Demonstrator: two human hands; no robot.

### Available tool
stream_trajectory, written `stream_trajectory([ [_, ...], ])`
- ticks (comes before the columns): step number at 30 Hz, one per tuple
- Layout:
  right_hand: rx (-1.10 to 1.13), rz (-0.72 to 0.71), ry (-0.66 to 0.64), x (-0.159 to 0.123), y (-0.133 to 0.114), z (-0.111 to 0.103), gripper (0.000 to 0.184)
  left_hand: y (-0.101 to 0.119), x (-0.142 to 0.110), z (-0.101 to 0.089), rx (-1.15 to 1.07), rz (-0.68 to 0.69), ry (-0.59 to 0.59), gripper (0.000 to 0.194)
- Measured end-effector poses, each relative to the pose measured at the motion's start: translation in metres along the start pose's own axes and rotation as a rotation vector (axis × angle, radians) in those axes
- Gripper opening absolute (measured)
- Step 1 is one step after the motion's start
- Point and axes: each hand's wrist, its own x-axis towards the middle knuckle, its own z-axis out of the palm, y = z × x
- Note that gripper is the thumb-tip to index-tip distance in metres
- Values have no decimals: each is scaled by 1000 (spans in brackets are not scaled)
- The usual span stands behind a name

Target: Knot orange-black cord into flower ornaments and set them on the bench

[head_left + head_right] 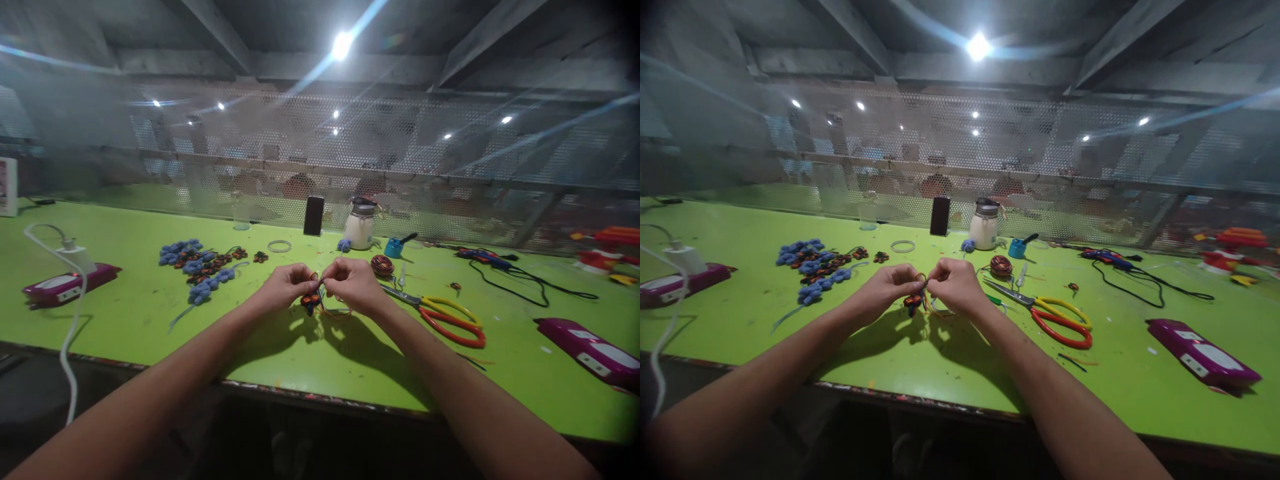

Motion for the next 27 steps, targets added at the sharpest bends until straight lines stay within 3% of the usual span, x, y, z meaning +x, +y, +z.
stream_trajectory([
  [5, -422, -419, 57, -4, -1, 0, 9, -2, 1, -3, -63, -52, -6, 20],
  [7, -567, -500, 62, -5, -2, 1, 11, -2, 2, -4, -82, -49, -12, 21],
  [10, -449, -419, 69, -3, -1, 2, 9, -1, 1, -4, -91, -48, -13, 22],
  [15, 272, 49, -71, 2, 0, -2, 26, -1, 1, -7, -65, -34, -11, 22],
  [18, 333, 142, -160, 2, -1, -3, 23, -1, 2, -8, -61, -14, 7, 22],
  [23, 162, -38, -150, 1, -1, -9, 21, 4, -1, -6, -91, -51, -3, 20],
  [27, -330, -345, -124, -1, -6, -18, 10, 8, -4, -3, -157, -113, -36, 20],
])
